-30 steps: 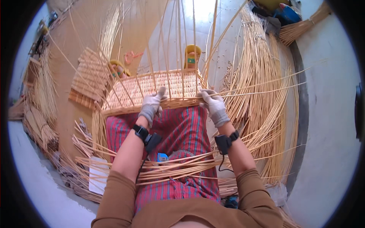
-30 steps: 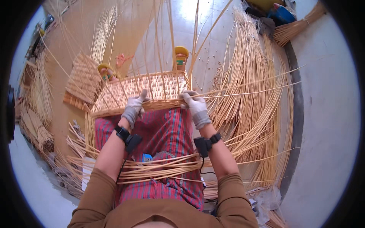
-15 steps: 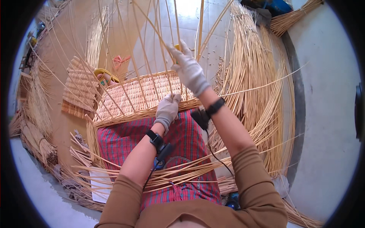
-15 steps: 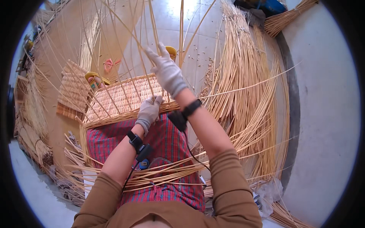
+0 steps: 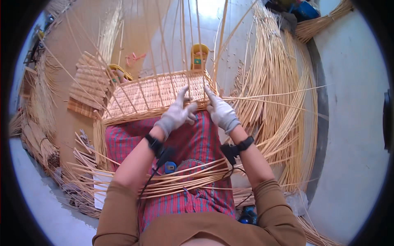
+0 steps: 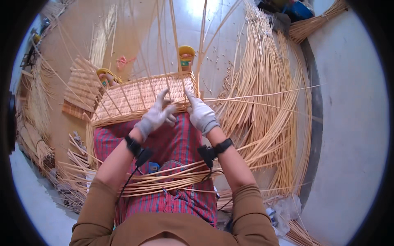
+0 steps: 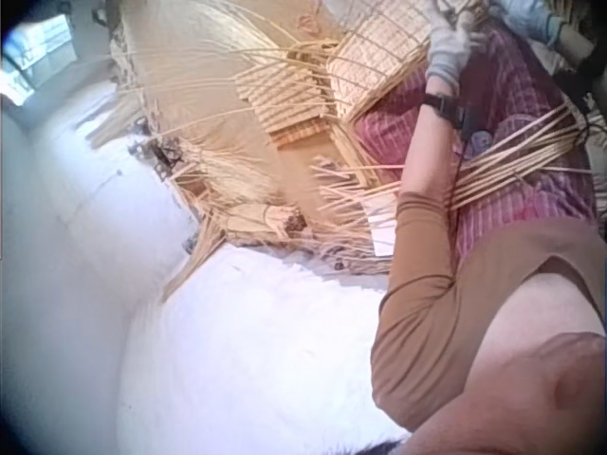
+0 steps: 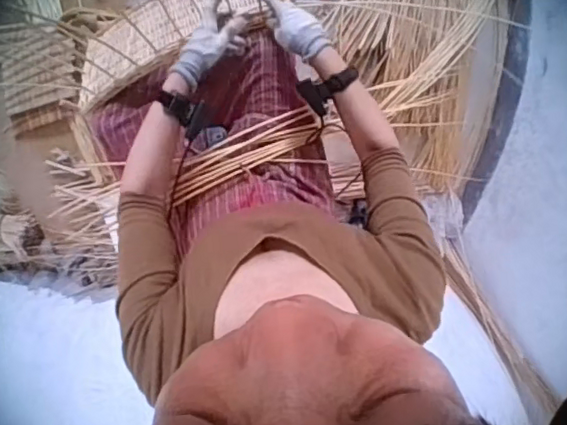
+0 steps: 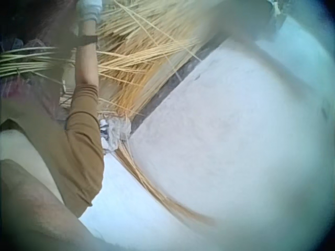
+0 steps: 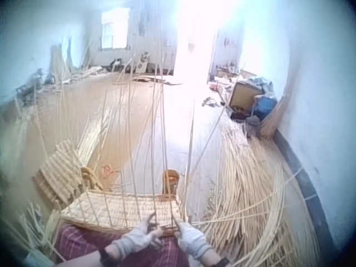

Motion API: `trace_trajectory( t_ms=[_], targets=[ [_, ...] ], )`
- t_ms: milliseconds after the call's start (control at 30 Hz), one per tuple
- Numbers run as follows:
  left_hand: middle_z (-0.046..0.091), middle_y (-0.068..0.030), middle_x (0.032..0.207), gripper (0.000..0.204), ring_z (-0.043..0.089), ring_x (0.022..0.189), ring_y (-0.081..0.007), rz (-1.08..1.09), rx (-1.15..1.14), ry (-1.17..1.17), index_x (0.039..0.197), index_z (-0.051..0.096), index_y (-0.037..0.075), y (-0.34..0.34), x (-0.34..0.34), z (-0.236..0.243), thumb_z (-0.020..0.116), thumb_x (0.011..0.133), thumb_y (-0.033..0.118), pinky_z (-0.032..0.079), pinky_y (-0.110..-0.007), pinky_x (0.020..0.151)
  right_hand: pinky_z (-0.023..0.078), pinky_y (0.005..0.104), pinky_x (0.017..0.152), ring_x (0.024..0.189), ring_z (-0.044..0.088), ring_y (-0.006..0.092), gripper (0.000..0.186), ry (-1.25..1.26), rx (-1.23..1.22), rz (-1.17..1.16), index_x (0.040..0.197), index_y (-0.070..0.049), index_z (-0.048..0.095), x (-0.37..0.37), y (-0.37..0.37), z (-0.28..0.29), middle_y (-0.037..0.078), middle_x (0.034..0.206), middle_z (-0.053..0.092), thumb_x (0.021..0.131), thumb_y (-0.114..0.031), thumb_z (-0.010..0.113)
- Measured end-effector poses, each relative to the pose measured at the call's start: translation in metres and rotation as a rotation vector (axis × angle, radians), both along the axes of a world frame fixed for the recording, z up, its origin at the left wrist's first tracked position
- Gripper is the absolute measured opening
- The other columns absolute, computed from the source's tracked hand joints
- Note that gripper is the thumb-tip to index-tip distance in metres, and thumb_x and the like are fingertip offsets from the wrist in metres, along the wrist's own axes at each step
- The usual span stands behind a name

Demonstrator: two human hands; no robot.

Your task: The person is weaving a wicker basket while sitting on the floor using their hands and pliers.

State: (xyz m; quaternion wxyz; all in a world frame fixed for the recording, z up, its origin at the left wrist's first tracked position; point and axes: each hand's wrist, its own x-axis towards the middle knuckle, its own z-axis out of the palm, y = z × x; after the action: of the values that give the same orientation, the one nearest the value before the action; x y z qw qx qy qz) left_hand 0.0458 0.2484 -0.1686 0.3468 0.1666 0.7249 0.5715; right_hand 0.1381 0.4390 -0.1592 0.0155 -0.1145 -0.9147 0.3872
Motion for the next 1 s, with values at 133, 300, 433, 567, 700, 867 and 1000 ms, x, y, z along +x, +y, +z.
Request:
trace_trajectory(
  t_ms=[133,300,433,567,700,867,1000],
  targets=[
    [0.060,-0.0179,0.132,0.060,0.067,0.102,-0.0180,-0.162,0.071,-0.055,0.154,0.037,0.012,-0.098,0.023,0.029,0.064,0.100,0.019,0.056,-0.034,0.090,0.053,0.0459,0.092,0.103,0.067,0.0373,0.035,-0.080,0.143,0.390,0.123,-0.012,0.066,0.043,-0.036,0.015,0.019,0.110,0.069,0.091,-0.025,0.064],
    [0.066,-0.0107,0.122,0.041,0.062,0.116,-0.0156,-0.460,-0.093,-0.100,0.139,0.055,0.005,-0.182,0.068,0.035,0.062,0.102,0.022,0.050,-0.032,0.101,0.057,0.0427,0.082,0.093,0.070,0.0313,0.022,-0.200,0.210,0.736,0.087,-0.015,0.077,0.095,-0.083,0.034,0.010,0.089,0.073,0.086,-0.036,0.069],
    [0.072,-0.0090,0.106,0.022,0.069,0.097,-0.0200,-0.264,-0.136,0.142,0.120,0.069,0.008,-0.237,0.066,0.057,0.064,0.099,0.014,0.054,-0.032,0.090,0.054,0.0448,0.073,0.076,0.067,0.0318,0.006,0.098,0.386,0.118,0.081,-0.014,0.075,0.079,-0.052,0.069,0.011,0.079,0.068,0.083,-0.017,0.070],
    [0.072,-0.0112,0.085,0.010,0.069,0.074,-0.0190,0.311,-0.493,0.547,0.100,0.070,0.005,-0.250,0.024,0.062,0.063,0.093,0.001,0.058,-0.033,0.073,0.052,0.0371,0.083,0.093,0.066,0.0239,0.013,0.602,0.192,-0.257,0.095,-0.005,0.071,0.067,-0.064,0.077,0.010,0.095,0.067,0.092,-0.017,0.070],
    [0.070,-0.0074,0.087,0.012,0.065,0.079,-0.0154,-0.131,0.001,0.394,0.103,0.070,0.004,-0.210,0.020,0.043,0.062,0.096,-0.001,0.055,-0.031,0.075,0.056,0.0357,0.087,0.101,0.066,0.0203,0.038,-0.006,-1.015,0.146,0.135,-0.005,0.051,0.046,-0.111,0.065,0.012,0.112,0.067,0.102,-0.022,0.062],
    [0.070,-0.0133,0.110,0.045,0.068,0.102,-0.0276,0.308,-0.205,0.731,0.128,0.061,0.013,-0.191,-0.015,0.011,0.077,0.086,0.014,0.052,-0.041,0.091,0.060,0.0298,0.074,0.087,0.068,0.0180,0.016,0.423,-0.874,-0.224,0.114,-0.006,0.057,0.013,-0.076,0.051,0.011,0.103,0.069,0.100,-0.006,0.064],
    [0.068,-0.0102,0.106,0.057,0.063,0.103,-0.0335,0.166,-0.596,0.804,0.132,0.054,0.010,-0.192,-0.029,-0.018,0.078,0.081,0.011,0.047,-0.042,0.094,0.059,0.0262,0.068,0.083,0.069,0.0173,0.010,0.392,-1.149,-0.266,0.110,-0.007,0.060,0.011,-0.037,0.026,0.012,0.102,0.070,0.100,-0.008,0.063]
  ],
)
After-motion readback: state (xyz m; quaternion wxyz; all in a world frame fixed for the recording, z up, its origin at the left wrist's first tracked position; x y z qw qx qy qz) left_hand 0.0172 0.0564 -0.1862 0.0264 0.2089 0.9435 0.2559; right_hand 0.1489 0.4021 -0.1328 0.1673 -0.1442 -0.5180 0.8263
